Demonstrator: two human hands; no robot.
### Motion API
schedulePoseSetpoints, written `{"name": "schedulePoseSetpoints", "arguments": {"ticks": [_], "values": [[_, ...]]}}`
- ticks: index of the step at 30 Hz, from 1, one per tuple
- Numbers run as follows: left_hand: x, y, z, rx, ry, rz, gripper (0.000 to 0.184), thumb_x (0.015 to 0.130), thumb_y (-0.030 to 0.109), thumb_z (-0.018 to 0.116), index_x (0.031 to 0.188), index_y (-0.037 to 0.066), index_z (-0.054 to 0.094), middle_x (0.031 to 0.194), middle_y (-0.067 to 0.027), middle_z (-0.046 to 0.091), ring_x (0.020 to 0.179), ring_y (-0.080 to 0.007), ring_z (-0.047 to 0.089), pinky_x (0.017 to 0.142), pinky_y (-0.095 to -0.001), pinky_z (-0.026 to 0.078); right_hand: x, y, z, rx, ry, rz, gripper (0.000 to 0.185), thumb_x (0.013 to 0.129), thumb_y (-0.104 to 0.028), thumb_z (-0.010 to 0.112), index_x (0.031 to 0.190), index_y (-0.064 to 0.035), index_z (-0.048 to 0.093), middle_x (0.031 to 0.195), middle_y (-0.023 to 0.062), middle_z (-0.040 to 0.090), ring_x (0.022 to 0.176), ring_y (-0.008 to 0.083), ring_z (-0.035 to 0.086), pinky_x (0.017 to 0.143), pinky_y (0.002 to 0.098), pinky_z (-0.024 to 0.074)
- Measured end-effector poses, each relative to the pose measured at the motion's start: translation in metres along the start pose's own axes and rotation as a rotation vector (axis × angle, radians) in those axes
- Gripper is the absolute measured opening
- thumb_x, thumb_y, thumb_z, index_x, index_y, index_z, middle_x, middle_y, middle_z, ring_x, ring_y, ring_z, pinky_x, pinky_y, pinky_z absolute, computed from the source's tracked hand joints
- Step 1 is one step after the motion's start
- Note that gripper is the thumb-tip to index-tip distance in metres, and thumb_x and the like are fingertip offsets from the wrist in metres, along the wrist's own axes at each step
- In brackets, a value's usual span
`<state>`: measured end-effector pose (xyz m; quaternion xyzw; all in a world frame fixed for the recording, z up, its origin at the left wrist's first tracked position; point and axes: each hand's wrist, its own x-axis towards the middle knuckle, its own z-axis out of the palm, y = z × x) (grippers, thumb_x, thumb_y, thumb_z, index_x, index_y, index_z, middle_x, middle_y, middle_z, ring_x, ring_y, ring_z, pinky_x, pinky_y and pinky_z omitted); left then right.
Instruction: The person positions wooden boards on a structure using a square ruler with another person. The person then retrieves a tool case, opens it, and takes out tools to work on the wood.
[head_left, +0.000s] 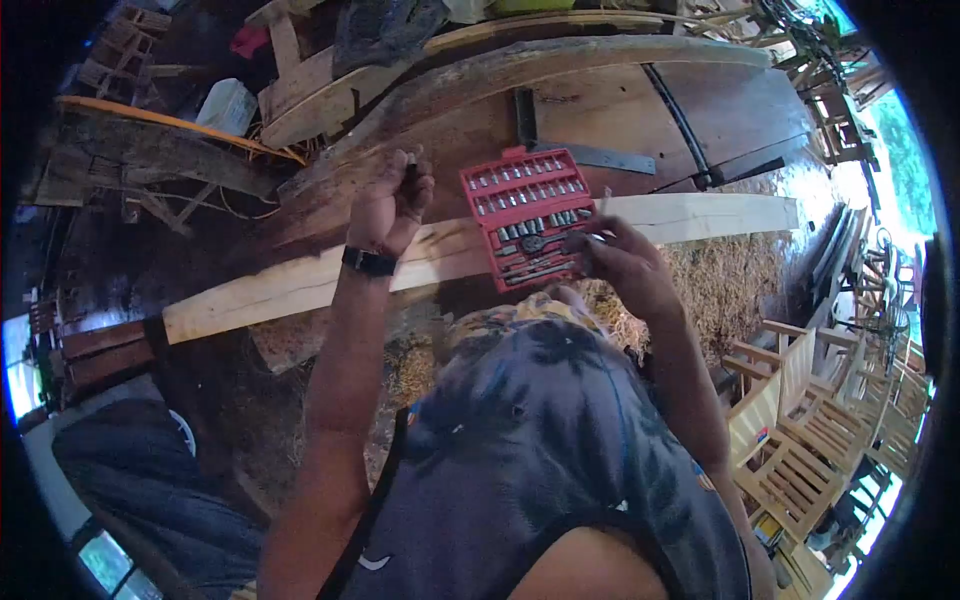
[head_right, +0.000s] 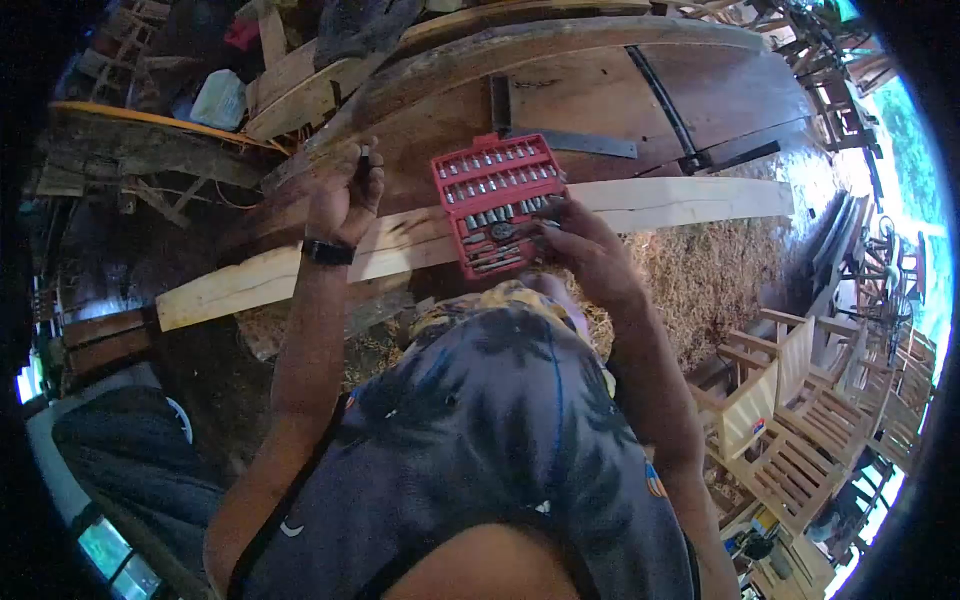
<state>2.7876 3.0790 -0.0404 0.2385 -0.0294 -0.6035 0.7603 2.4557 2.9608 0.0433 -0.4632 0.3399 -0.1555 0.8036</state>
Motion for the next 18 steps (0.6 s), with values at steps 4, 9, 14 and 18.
{"name": "schedulePoseSetpoints", "arguments": {"ticks": [4, 9, 14, 18], "values": [[-0.024, -0.039, 0.035, 0.066, 0.000, -0.017, 0.025, 0.100, 0.023, 0.060, 0.112, 0.001, 0.063, 0.092, -0.0117, 0.071, 0.078, -0.0191, 0.070, 0.065, -0.0300, 0.060, 0.011, -0.008, 0.014, -0.099, -0.138, -0.102, 0.030, 0.098, -0.014, 0.060, 0.123, 0.0009, 0.054, 0.113, 0.0118, 0.066, 0.099, 0.0190, 0.067, 0.088, 0.0326, 0.0552], [-0.074, -0.095, 0.100, 0.284, 0.115, -0.022, 0.021, 0.098, 0.017, 0.063, 0.110, 0.000, 0.064, 0.089, -0.0105, 0.071, 0.073, -0.0176, 0.068, 0.063, -0.0287, 0.056, -0.027, -0.005, 0.011, -0.023, -0.167, -0.078, 0.030, 0.097, -0.014, 0.062, 0.123, 0.0004, 0.056, 0.109, 0.0102, 0.068, 0.095, 0.0170, 0.068, 0.085, 0.0304, 0.0567], [-0.110, -0.146, 0.131, 0.504, -0.003, -0.055, 0.020, 0.096, 0.010, 0.063, 0.112, -0.002, 0.065, 0.089, -0.0092, 0.070, 0.073, -0.0177, 0.067, 0.064, -0.0314, 0.056, -0.070, 0.014, -0.022, -0.107, -0.116, -0.097, 0.031, 0.093, -0.010, 0.066, 0.121, 0.0032, 0.062, 0.105, 0.0093, 0.070, 0.094, 0.0142, 0.068, 0.084, 0.0283, 0.0557], [-0.137, -0.184, 0.143, 0.639, 0.060, -0.073, 0.019, 0.094, 0.010, 0.066, 0.109, -0.002, 0.066, 0.087, -0.0089, 0.070, 0.070, -0.0167, 0.066, 0.062, -0.0305, 0.054, -0.113, 0.012, -0.030, -0.250, -0.093, -0.150, 0.028, 0.094, -0.009, 0.066, 0.119, 0.0024, 0.064, 0.107, 0.0090, 0.070, 0.094, 0.0138, 0.067, 0.082, 0.0289, 0.0555]]}}
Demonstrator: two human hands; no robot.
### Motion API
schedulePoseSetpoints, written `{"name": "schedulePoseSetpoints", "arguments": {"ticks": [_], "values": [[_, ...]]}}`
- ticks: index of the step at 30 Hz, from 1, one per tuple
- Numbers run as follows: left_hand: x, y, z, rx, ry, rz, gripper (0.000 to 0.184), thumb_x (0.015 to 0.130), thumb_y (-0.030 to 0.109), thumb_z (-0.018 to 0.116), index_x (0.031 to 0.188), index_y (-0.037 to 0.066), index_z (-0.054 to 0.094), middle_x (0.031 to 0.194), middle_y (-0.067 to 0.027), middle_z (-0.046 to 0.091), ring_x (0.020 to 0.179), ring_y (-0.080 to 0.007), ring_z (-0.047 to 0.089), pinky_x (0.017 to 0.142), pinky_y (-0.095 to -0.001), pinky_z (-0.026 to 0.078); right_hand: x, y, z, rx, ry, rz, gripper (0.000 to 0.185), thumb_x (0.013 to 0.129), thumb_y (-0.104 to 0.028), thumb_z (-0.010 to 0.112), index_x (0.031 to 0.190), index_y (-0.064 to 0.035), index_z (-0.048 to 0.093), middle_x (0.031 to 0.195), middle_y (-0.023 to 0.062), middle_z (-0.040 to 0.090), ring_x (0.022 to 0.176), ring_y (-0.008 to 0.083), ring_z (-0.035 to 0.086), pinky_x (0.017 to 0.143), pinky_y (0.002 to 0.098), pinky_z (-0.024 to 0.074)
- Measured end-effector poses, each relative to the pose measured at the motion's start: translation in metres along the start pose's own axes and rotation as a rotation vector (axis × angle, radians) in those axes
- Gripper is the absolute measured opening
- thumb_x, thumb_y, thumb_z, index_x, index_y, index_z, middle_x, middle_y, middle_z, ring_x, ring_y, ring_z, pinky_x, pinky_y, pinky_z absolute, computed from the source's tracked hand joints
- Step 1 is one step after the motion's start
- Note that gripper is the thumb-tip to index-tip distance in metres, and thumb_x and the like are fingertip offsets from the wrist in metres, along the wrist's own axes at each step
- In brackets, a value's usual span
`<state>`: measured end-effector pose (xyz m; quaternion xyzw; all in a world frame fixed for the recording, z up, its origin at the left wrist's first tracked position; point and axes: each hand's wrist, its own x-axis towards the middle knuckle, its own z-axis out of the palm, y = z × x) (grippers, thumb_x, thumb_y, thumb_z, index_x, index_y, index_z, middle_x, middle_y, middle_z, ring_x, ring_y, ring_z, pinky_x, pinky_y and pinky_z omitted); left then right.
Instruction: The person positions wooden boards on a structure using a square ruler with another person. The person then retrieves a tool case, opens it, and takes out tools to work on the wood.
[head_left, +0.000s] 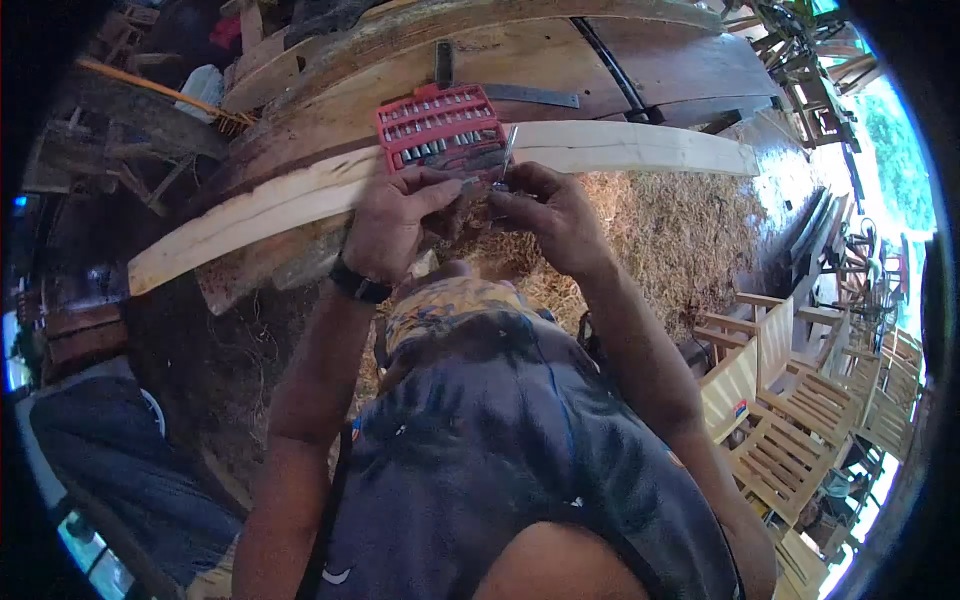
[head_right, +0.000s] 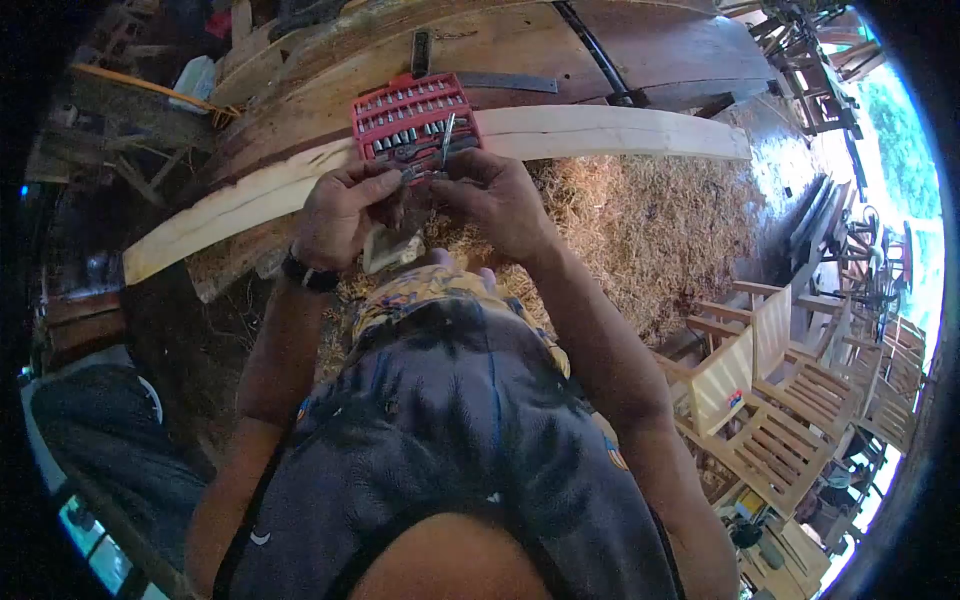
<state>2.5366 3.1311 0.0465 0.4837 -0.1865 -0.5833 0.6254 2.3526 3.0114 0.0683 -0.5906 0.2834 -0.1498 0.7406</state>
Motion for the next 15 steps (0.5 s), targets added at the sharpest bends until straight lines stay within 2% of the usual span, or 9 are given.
{"name": "schedulePoseSetpoints", "arguments": {"ticks": [1, 6, 10, 12, 15], "values": [[-0.006, -0.006, 0.006, 0.012, 0.001, 0.012, 0.019, 0.094, 0.010, 0.066, 0.108, -0.002, 0.066, 0.087, -0.0087, 0.070, 0.070, -0.0164, 0.066, 0.062, -0.0303, 0.054, -0.010, -0.003, 0.001, -0.051, -0.003, -0.024, 0.028, 0.094, -0.009, 0.065, 0.119, 0.0016, 0.064, 0.110, 0.0091, 0.069, 0.093, 0.0139, 0.067, 0.082, 0.0293, 0.0557], [-0.041, -0.025, 0.031, 0.146, 0.048, 0.081, 0.018, 0.094, 0.011, 0.067, 0.106, -0.002, 0.067, 0.086, -0.0078, 0.069, 0.069, -0.0155, 0.066, 0.064, -0.0290, 0.054, -0.044, -0.002, 0.000, -0.242, -0.031, -0.245, 0.023, 0.089, -0.001, 0.066, 0.112, -0.0007, 0.070, 0.101, 0.0085, 0.072, 0.091, 0.0144, 0.067, 0.081, 0.0309, 0.0544], [-0.062, -0.035, 0.041, 0.208, 0.060, 0.133, 0.015, 0.093, 0.015, 0.070, 0.101, 0.001, 0.070, 0.081, -0.0021, 0.068, 0.070, -0.0095, 0.063, 0.064, -0.0253, 0.051, -0.063, 0.001, -0.003, -0.442, -0.005, -0.278, 0.024, 0.085, -0.003, 0.069, 0.109, -0.0030, 0.071, 0.096, 0.0123, 0.072, 0.088, 0.0153, 0.069, 0.077, 0.0325, 0.0548], [-0.072, -0.041, 0.046, 0.173, 0.059, 0.181, 0.014, 0.092, 0.013, 0.071, 0.100, 0.001, 0.070, 0.080, -0.0023, 0.068, 0.070, -0.0099, 0.063, 0.064, -0.0259, 0.051, -0.071, -0.002, -0.004, -0.546, -0.023, -0.395, 0.022, 0.083, -0.005, 0.069, 0.105, -0.0020, 0.071, 0.093, 0.0143, 0.071, 0.085, 0.0208, 0.071, 0.074, 0.0344, 0.0548], [-0.078, -0.050, 0.043, 0.375, 0.045, 0.314, 0.015, 0.094, 0.011, 0.067, 0.101, -0.002, 0.067, 0.084, -0.0073, 0.068, 0.069, -0.0141, 0.064, 0.062, -0.0294, 0.055, -0.077, -0.008, -0.004, -0.690, -0.054, -0.590, 0.019, 0.082, -0.006, 0.069, 0.100, -0.0012, 0.069, 0.089, 0.0166, 0.069, 0.080, 0.0301, 0.070, 0.070, 0.0377, 0.0543]]}}
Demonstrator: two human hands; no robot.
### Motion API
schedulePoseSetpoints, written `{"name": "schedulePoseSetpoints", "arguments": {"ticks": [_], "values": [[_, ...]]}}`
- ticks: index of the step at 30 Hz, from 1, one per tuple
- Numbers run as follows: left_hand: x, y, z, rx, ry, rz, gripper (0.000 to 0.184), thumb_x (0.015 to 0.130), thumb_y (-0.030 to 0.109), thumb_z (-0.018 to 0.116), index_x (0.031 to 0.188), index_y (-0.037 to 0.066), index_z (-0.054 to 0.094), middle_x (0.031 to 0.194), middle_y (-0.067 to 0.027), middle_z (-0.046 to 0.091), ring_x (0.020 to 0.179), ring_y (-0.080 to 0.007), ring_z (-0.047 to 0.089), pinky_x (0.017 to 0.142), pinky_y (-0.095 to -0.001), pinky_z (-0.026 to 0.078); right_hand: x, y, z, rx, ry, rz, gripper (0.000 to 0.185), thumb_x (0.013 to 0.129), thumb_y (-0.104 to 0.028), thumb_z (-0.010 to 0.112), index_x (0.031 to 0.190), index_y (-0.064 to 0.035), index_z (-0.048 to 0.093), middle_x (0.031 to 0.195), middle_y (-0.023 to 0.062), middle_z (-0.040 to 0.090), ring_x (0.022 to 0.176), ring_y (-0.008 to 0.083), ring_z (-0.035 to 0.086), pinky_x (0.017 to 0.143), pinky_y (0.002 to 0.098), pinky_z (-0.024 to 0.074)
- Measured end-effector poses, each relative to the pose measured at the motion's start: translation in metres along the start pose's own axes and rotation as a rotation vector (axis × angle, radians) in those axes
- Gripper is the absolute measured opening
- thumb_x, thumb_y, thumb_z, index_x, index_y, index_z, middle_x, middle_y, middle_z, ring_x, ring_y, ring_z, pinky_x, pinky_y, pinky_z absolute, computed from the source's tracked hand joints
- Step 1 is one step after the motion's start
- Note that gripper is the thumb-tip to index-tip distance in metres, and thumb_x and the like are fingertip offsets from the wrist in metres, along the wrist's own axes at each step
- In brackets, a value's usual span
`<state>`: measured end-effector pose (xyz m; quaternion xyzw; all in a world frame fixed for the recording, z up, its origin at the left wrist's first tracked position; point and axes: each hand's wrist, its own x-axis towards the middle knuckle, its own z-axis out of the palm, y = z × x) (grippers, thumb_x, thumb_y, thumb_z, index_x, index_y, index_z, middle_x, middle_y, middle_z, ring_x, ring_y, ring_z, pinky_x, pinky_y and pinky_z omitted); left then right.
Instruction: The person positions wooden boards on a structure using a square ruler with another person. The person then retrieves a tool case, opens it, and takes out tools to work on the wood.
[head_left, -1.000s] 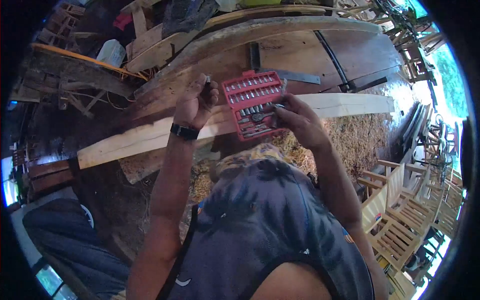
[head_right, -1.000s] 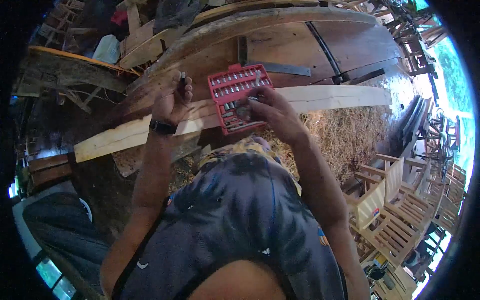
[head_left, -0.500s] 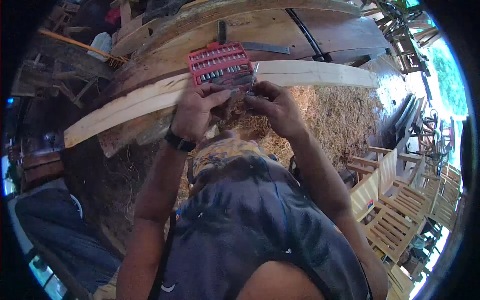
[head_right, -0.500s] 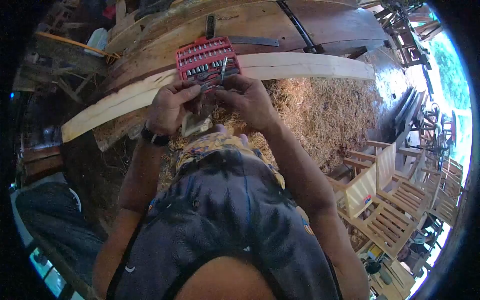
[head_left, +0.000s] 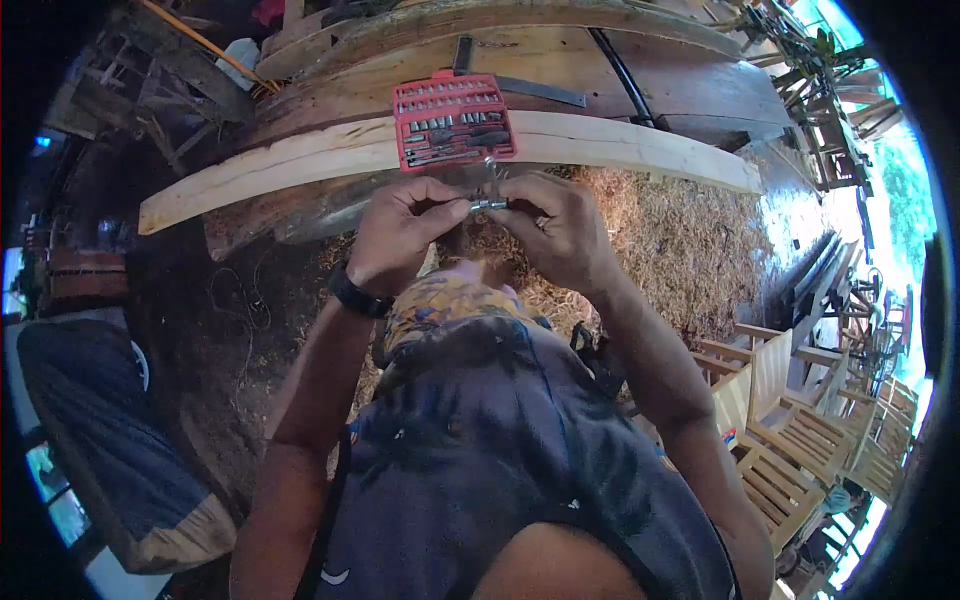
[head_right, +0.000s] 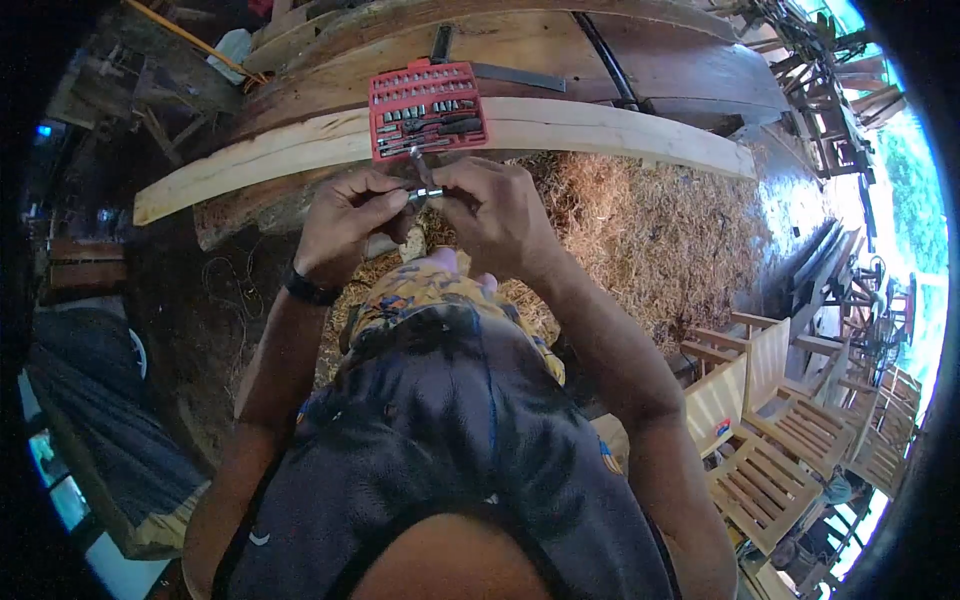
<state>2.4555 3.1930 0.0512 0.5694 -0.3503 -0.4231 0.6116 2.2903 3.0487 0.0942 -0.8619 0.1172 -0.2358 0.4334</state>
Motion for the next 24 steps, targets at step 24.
{"name": "schedulePoseSetpoints", "arguments": {"ticks": [24], "values": [[-0.032, 0.001, -0.020, -0.326, 0.107, -0.263, 0.014, 0.096, 0.018, 0.066, 0.098, 0.005, 0.064, 0.076, -0.0027, 0.064, 0.059, -0.0107, 0.058, 0.055, -0.0269, 0.049, 0.013, 0.005, 0.030, 0.434, -0.298, 0.364, 0.017, 0.083, -0.007, 0.073, 0.098, 0.0023, 0.070, 0.084, 0.0103, 0.071, 0.076, 0.0202, 0.071, 0.067, 0.0321, 0.0550]]}}
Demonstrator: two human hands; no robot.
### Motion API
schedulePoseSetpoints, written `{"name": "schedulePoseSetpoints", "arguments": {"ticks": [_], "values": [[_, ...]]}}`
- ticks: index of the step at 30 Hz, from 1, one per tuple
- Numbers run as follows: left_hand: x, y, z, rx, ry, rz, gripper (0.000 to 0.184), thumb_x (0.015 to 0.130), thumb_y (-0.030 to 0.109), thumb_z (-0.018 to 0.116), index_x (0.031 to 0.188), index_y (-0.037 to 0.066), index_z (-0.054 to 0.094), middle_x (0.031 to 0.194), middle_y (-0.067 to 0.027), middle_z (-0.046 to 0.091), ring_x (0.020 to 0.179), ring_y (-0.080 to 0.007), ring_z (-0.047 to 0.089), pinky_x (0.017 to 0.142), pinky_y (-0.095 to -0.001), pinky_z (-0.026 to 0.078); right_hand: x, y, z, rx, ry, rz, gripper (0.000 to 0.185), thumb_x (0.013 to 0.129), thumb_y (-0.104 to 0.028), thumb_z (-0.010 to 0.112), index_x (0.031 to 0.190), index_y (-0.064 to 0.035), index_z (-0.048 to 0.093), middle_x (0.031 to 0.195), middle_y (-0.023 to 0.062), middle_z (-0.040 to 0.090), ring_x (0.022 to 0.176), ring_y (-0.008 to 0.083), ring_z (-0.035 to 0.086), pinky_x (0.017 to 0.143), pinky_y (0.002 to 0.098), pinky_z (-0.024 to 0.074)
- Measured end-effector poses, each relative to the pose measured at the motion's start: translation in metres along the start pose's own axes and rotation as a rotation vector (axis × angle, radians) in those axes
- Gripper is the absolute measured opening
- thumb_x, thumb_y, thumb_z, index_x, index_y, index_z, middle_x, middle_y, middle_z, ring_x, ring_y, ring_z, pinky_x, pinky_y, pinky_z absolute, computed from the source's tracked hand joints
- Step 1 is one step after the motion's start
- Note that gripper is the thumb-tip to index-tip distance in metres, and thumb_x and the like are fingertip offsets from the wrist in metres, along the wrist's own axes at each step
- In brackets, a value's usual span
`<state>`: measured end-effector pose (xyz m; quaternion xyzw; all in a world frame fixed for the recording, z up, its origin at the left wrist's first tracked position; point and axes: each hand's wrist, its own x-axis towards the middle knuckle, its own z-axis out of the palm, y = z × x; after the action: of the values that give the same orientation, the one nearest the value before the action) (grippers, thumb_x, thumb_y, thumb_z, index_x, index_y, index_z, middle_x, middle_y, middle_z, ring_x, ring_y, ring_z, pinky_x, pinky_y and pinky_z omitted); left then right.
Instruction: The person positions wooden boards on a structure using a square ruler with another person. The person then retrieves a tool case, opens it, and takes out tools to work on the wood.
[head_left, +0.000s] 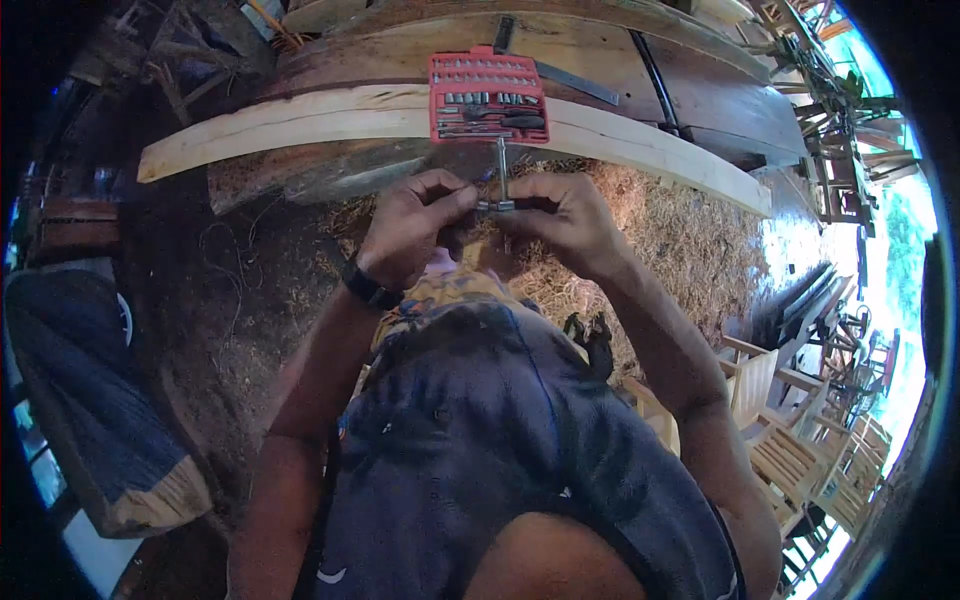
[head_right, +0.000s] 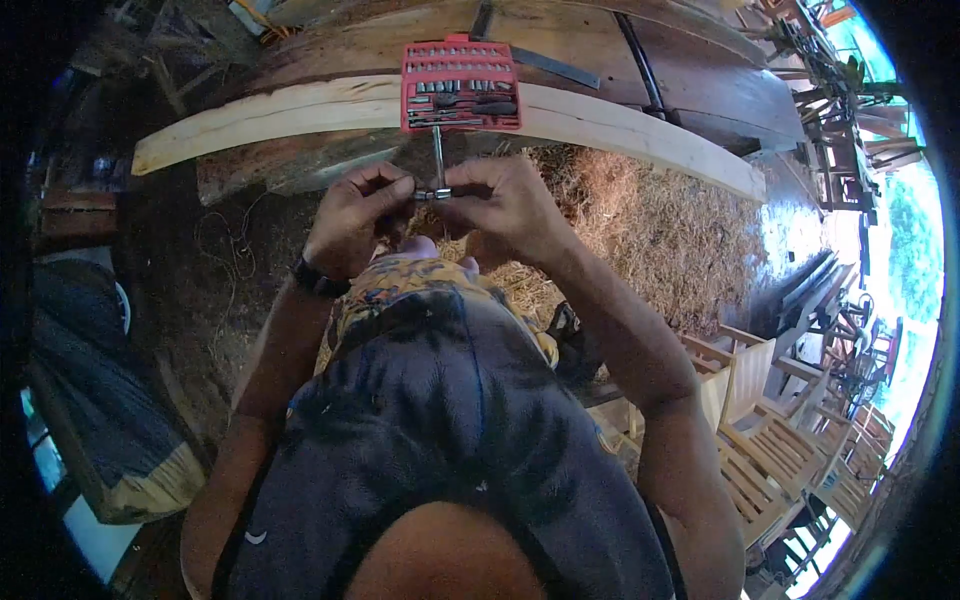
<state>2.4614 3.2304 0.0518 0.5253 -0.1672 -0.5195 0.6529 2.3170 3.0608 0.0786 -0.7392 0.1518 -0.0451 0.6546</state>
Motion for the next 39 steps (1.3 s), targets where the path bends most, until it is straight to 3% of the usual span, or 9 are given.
{"name": "schedulePoseSetpoints", "arguments": {"ticks": [4, 6, 10, 13, 22, 27, 30, 34, 39], "values": [[-0.009, 0.018, -0.009, -0.128, 0.131, -0.175, 0.017, 0.097, 0.022, 0.066, 0.104, 0.008, 0.060, 0.076, -0.0023, 0.063, 0.058, -0.0101, 0.055, 0.050, -0.0250, 0.043, 0.014, -0.007, 0.014, 0.491, 0.029, 0.325, 0.021, 0.086, -0.002, 0.072, 0.105, 0.0049, 0.068, 0.096, 0.0080, 0.070, 0.081, 0.0161, 0.069, 0.071, 0.0285, 0.0555], [-0.012, 0.022, -0.014, -0.160, 0.168, -0.216, 0.019, 0.098, 0.025, 0.065, 0.105, 0.009, 0.058, 0.076, -0.0014, 0.061, 0.057, -0.0091, 0.052, 0.047, -0.0234, 0.039, 0.019, -0.014, 0.022, 0.519, 0.055, 0.334, 0.023, 0.086, -0.003, 0.073, 0.106, 0.0047, 0.067, 0.096, 0.0078, 0.070, 0.082, 0.0159, 0.069, 0.073, 0.0289, 0.0566], [-0.014, 0.023, -0.026, -0.251, 0.099, -0.240, 0.022, 0.097, 0.032, 0.066, 0.098, 0.012, 0.057, 0.075, 0.0019, 0.057, 0.057, -0.0080, 0.050, 0.051, -0.0261, 0.045, 0.023, -0.018, 0.022, 0.444, 0.012, 0.267, 0.025, 0.085, -0.004, 0.074, 0.108, 0.0038, 0.067, 0.096, 0.0078, 0.070, 0.085, 0.0160, 0.069, 0.074, 0.0302, 0.0590], [-0.011, 0.022, -0.025, -0.241, 0.048, -0.227, 0.022, 0.097, 0.033, 0.066, 0.098, 0.012, 0.056, 0.076, 0.0022, 0.057, 0.057, -0.0077, 0.048, 0.050, -0.0259, 0.043, 0.026, -0.002, 0.020, 0.176, 0.048, 0.130, 0.028, 0.085, -0.004, 0.075, 0.111, 0.0028, 0.067, 0.098, 0.0078, 0.070, 0.086, 0.0165, 0.069, 0.074, 0.0320, 0.0601], [-0.007, 0.028, 0.004, -0.152, 0.054, -0.208, 0.025, 0.096, 0.032, 0.066, 0.093, 0.010, 0.058, 0.073, 0.0004, 0.057, 0.054, -0.0083, 0.048, 0.047, -0.0255, 0.039, 0.003, -0.020, 0.001, 0.791, -0.129, 0.395, 0.036, 0.091, -0.013, 0.065, 0.122, 0.0032, 0.061, 0.103, 0.0111, 0.071, 0.087, 0.0215, 0.072, 0.079, 0.0345, 0.0571], [-0.003, 0.023, 0.008, -0.152, 0.017, -0.205, 0.028, 0.095, 0.034, 0.068, 0.094, 0.008, 0.058, 0.073, -0.0009, 0.058, 0.055, -0.0095, 0.049, 0.047, -0.0263, 0.037, -0.004, -0.007, -0.006, 0.865, -0.087, 0.415, 0.035, 0.090, -0.014, 0.067, 0.121, 0.0035, 0.062, 0.101, 0.0104, 0.070, 0.087, 0.0212, 0.070, 0.080, 0.0334, 0.0560], [-0.003, 0.020, 0.019, -0.202, 0.119, -0.228, 0.026, 0.096, 0.032, 0.067, 0.095, 0.007, 0.059, 0.073, -0.0009, 0.057, 0.055, -0.0095, 0.048, 0.047, -0.0267, 0.036, -0.007, -0.003, -0.008, 0.904, -0.086, 0.402, 0.035, 0.091, -0.015, 0.067, 0.120, 0.0031, 0.062, 0.099, 0.0095, 0.069, 0.088, 0.0207, 0.069, 0.080, 0.0331, 0.0555], [0.003, 0.014, 0.016, -0.309, 0.000, -0.232, 0.023, 0.099, 0.030, 0.062, 0.095, 0.008, 0.057, 0.073, 0.0004, 0.055, 0.054, -0.0071, 0.045, 0.046, -0.0232, 0.034, -0.010, -0.004, -0.011, 0.894, -0.036, 0.469, 0.031, 0.091, -0.014, 0.066, 0.117, 0.0034, 0.063, 0.099, 0.0091, 0.069, 0.091, 0.0207, 0.069, 0.079, 0.0344, 0.0557], [0.008, 0.003, 0.014, -0.361, -0.116, -0.143, 0.022, 0.104, 0.030, 0.053, 0.098, 0.009, 0.054, 0.075, 0.0024, 0.053, 0.053, -0.0039, 0.039, 0.047, -0.0185, 0.033, -0.019, -0.026, -0.008, 0.807, -0.034, 0.362, 0.027, 0.091, -0.011, 0.067, 0.113, 0.0038, 0.064, 0.097, 0.0092, 0.069, 0.088, 0.0212, 0.069, 0.076, 0.0355, 0.0571]]}}
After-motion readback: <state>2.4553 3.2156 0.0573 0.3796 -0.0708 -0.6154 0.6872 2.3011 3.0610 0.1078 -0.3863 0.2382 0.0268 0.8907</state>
